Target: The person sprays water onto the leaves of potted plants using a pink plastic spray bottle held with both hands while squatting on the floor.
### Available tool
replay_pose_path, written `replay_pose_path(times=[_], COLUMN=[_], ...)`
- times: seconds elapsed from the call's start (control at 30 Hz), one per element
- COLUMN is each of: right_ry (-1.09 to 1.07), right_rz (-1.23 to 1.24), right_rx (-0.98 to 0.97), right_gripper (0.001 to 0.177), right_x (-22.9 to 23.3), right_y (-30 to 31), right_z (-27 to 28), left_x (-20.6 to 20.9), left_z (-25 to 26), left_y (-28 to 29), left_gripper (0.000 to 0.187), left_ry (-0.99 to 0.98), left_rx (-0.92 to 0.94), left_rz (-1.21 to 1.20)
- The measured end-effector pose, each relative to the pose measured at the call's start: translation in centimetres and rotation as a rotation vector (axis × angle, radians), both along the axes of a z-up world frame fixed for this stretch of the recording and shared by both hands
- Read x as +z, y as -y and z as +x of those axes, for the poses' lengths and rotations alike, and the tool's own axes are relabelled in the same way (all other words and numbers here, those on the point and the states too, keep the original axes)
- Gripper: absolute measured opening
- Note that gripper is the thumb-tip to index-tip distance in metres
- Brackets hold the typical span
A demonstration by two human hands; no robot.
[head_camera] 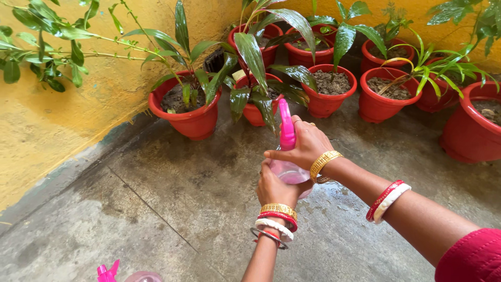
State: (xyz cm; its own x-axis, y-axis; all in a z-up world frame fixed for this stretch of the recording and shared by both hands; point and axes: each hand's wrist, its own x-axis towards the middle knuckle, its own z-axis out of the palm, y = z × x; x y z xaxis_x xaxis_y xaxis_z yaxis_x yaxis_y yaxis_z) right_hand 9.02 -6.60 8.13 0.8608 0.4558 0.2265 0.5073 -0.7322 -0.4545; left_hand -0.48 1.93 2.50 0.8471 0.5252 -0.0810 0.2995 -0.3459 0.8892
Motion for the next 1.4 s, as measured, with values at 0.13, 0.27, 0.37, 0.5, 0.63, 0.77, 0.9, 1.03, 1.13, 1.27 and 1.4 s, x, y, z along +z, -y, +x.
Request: replay_pose_path(times=[0.13,0.27,0.37,0.5,0.63,0.77,0.9,1.03,1.13,1.27,1.4], right_ry=[-0.053,-0.083,0.024,0.003,0.016,-0.075,-0.152,-0.096,-0.080,-0.109,-0.178], right_rz=[0.151,0.203,0.176,0.005,0.033,0.148,0.177,0.056,0.050,0.139,0.234], right_rx=[0.065,0.056,0.070,-0.051,-0.034,-0.001,-0.040,-0.180,-0.217,-0.224,-0.259], right_gripper=[0.090,0.086,0.075,0.051,0.050,0.053,0.057,0.051,0.049,0.051,0.053], right_x=[-0.3,-0.2,0.0,1.3,2.4,2.8,3.2,3.9,4.2,4.3,4.2], right_y=[-1.1,-2.2,-3.2,-4.7,-5.8,-5.7,-4.4,-2.6,-1.3,0.2,1.8], right_z=[0.7,1.8,2.3,3.0,2.8,3.2,4.0,4.6,4.6,4.3,4.1], left_x=[1.1,2.5,3.6,4.6,5.5,6.6,7.4,8.1,8.5,9.0,9.2], left_z=[0.1,0.0,0.0,-0.1,0.1,0.2,0.7,1.1,1.3,1.6,1.8], left_y=[-0.6,-0.9,-1.3,-2.0,-2.4,-2.6,-2.3,-1.3,-0.3,0.3,1.0], left_gripper=[0.104,0.100,0.094,0.084,0.080,0.082,0.081,0.083,0.086,0.087,0.088], left_ry=[0.042,0.022,0.029,0.073,0.043,0.026,0.028,0.066,0.075,0.027,0.011], left_rx=[0.049,0.068,0.074,0.069,0.093,0.096,0.055,-0.059,-0.100,-0.141,-0.190], left_rz=[-0.027,-0.016,0.034,0.101,0.121,0.161,0.181,0.186,0.191,0.221,0.285])
